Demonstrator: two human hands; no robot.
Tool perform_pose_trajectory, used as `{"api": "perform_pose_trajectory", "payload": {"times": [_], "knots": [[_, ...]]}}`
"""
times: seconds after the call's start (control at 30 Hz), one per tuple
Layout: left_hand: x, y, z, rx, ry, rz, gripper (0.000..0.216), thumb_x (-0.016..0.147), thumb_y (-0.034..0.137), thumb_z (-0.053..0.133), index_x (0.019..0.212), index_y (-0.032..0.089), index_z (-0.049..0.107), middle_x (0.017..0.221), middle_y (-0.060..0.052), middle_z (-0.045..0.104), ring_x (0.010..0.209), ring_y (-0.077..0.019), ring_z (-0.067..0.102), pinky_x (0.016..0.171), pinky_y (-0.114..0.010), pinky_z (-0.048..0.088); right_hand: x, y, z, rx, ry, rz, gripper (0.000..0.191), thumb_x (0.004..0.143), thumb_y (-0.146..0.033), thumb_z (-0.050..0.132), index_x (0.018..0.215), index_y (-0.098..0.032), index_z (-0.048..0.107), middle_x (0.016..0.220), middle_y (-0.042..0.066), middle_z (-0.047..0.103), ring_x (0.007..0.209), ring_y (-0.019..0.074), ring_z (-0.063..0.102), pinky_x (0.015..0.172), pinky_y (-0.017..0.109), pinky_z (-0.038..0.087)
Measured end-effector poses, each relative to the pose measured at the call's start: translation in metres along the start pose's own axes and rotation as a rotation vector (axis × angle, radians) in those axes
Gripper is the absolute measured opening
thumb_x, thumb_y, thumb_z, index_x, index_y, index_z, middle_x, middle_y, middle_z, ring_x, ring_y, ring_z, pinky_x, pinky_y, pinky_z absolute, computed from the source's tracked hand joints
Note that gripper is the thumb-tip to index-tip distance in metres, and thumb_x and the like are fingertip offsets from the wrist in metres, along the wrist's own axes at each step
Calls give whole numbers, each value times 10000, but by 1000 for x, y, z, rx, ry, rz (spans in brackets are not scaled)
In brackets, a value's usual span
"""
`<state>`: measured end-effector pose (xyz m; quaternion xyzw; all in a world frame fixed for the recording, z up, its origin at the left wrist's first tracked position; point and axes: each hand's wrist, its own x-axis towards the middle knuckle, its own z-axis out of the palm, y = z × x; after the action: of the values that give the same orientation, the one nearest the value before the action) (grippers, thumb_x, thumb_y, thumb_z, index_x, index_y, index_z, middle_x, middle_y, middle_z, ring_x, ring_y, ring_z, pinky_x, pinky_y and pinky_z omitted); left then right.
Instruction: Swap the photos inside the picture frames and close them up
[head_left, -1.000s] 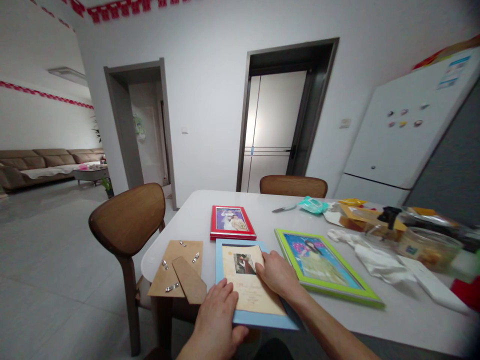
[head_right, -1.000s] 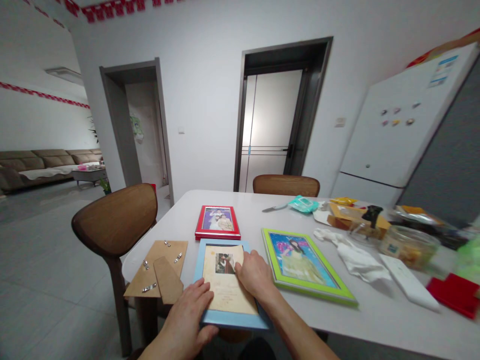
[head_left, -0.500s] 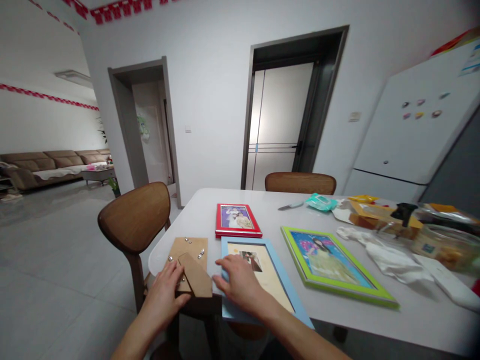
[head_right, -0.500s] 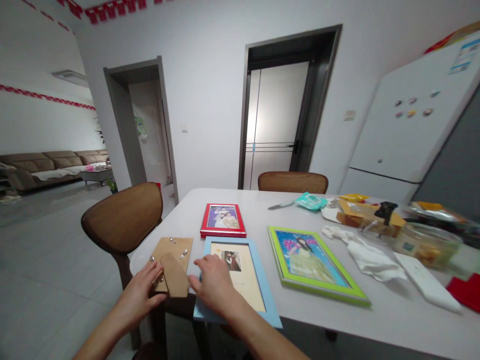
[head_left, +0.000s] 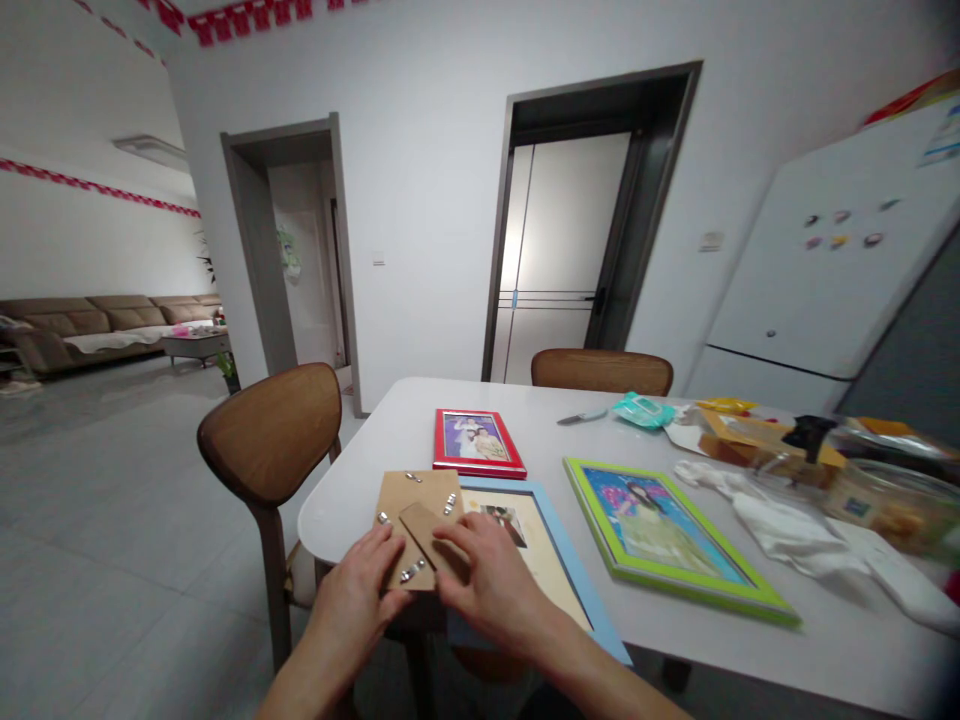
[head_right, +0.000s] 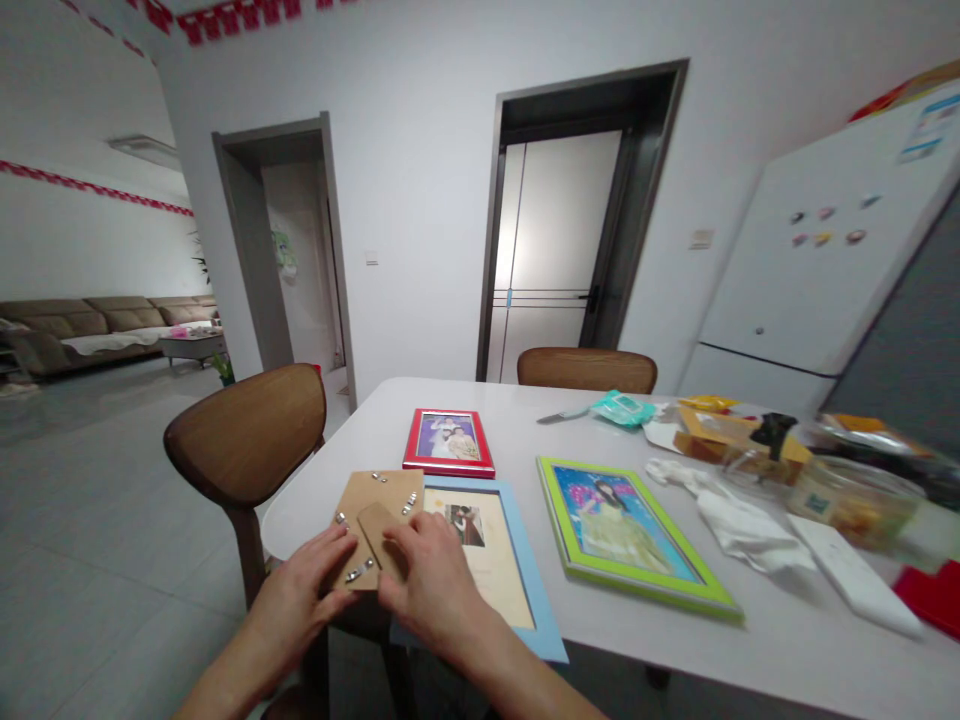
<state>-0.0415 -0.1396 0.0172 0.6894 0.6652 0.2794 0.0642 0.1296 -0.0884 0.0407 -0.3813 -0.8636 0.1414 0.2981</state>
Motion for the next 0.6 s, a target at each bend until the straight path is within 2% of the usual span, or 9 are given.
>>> {"api": "perform_pose_trajectory", "payload": {"times": [0.13,0.27,0.37,0.53,0.6], "knots": [[2,50,15,-110,-133,81,440,627,187,569,1064,190,524,1208,-90,474,1124,-214,408,952,-348,316,-38,34,-32,41,-15,122,291,624,-219,523,906,-233,592,913,52,555,873,193,486,796,309,362],[7,80,33,-178,-200,163,353,632,196,581,983,196,553,1173,-77,503,1099,-217,427,936,-335,325,-62,65,-47,14,-15,222,289,630,-258,514,904,-232,598,930,54,571,884,201,502,819,313,365],[12,86,39,-167,-222,166,312,648,218,578,957,183,557,1157,-83,507,1076,-220,440,915,-327,336,-65,77,-48,-38,-23,224,278,641,-278,502,886,-212,614,929,62,575,877,194,508,814,300,367],[15,82,39,-100,-249,198,231,654,293,591,861,190,577,1101,-65,536,1032,-223,466,897,-364,318,-61,84,-42,-108,-14,214,295,649,-279,488,892,-190,629,940,78,568,894,196,495,819,301,353],[14,78,40,-95,-253,220,269,661,305,586,908,199,562,1127,-64,522,1066,-222,443,914,-380,296,-60,85,-40,-125,-6,211,305,652,-276,487,907,-186,627,957,82,561,911,197,483,827,304,343]]}}
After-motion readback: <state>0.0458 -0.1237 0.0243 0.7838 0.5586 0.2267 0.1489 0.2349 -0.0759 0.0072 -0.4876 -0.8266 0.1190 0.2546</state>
